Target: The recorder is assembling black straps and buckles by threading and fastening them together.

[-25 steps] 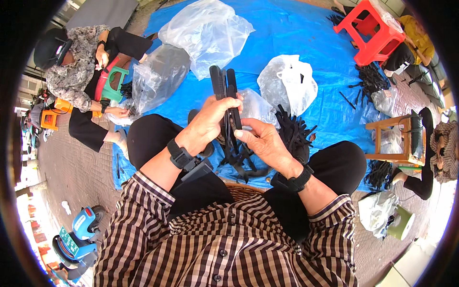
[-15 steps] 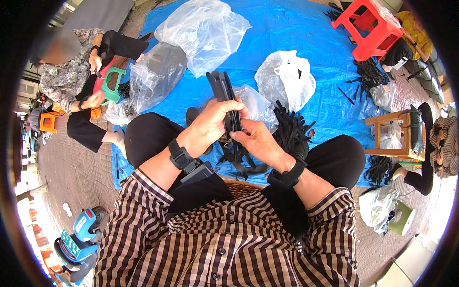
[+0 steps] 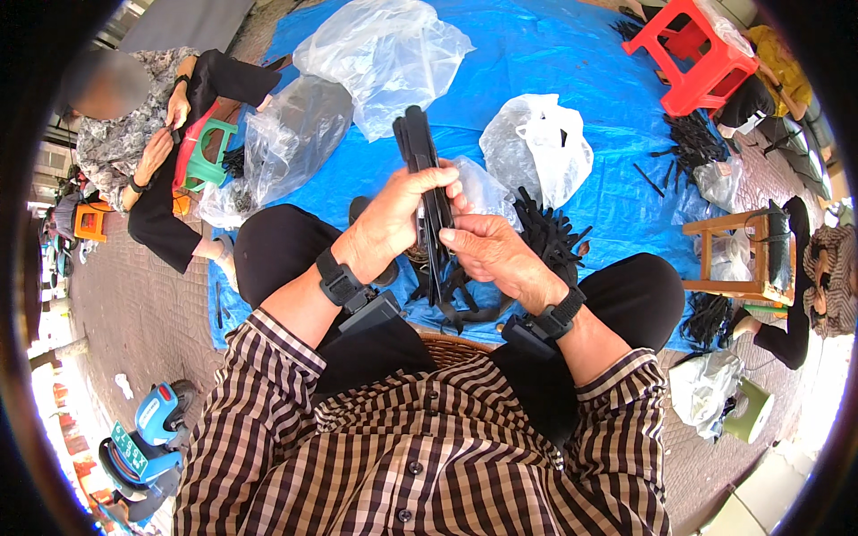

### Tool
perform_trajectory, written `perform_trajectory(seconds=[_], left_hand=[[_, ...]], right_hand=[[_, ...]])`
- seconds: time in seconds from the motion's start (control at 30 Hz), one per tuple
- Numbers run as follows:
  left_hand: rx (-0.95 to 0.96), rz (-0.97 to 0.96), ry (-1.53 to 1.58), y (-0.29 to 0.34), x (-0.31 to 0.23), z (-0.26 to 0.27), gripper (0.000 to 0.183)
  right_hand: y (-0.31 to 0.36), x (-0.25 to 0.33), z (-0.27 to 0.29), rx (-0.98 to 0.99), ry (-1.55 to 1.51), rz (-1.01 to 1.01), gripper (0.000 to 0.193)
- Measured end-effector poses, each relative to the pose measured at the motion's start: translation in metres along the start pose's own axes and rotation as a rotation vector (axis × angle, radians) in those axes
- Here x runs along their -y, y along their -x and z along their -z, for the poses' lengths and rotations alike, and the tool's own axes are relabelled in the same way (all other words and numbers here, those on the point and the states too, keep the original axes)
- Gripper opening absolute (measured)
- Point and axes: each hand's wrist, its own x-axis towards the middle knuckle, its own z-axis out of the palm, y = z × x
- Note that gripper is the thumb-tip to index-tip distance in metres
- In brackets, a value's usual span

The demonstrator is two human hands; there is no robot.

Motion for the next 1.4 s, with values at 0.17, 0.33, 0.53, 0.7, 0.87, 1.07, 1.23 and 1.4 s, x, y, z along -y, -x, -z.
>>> perform_trajectory(seconds=[0.17, 0.33, 0.53, 0.7, 0.87, 1.07, 1.23, 1.4], left_hand=[[-0.119, -0.096, 0.037, -0.001, -0.016, 0.004, 0.013], [-0.139, -0.234, 0.042, -0.001, -0.025, 0.007, 0.013], [-0.146, -0.266, -0.037, 0.000, -0.019, 0.002, 0.010], [-0.149, -0.200, -0.088, 0.000, -0.002, -0.003, 0.009], [-0.132, -0.179, -0.126, 0.001, 0.011, -0.009, 0.007], [-0.109, -0.213, -0.174, 0.003, 0.015, -0.008, 0.006], [-0.215, -0.195, -0.467, 0.005, 0.007, -0.012, 0.008], [-0.113, -0.144, -1.057, 0.011, 0.011, -0.008, 0.022]], right_hand=[[0.007, 0.008, 0.008, -0.166, 0.091, 0.092, 0.026], [0.014, 0.002, -0.005, -0.014, 0.112, -0.064, 0.030], [0.007, -0.019, -0.020, 0.072, 0.186, -0.089, 0.031], [0.005, -0.017, -0.016, 0.112, 0.119, -0.068, 0.030], [0.004, -0.018, -0.013, 0.033, 0.012, -0.084, 0.031], [0.006, -0.018, -0.015, 0.082, 0.129, -0.086, 0.033], [0.010, -0.012, 0.000, -0.111, 0.745, 0.111, 0.013], [0.011, 0.036, 0.028, -0.454, 0.147, 0.314, 0.027]])
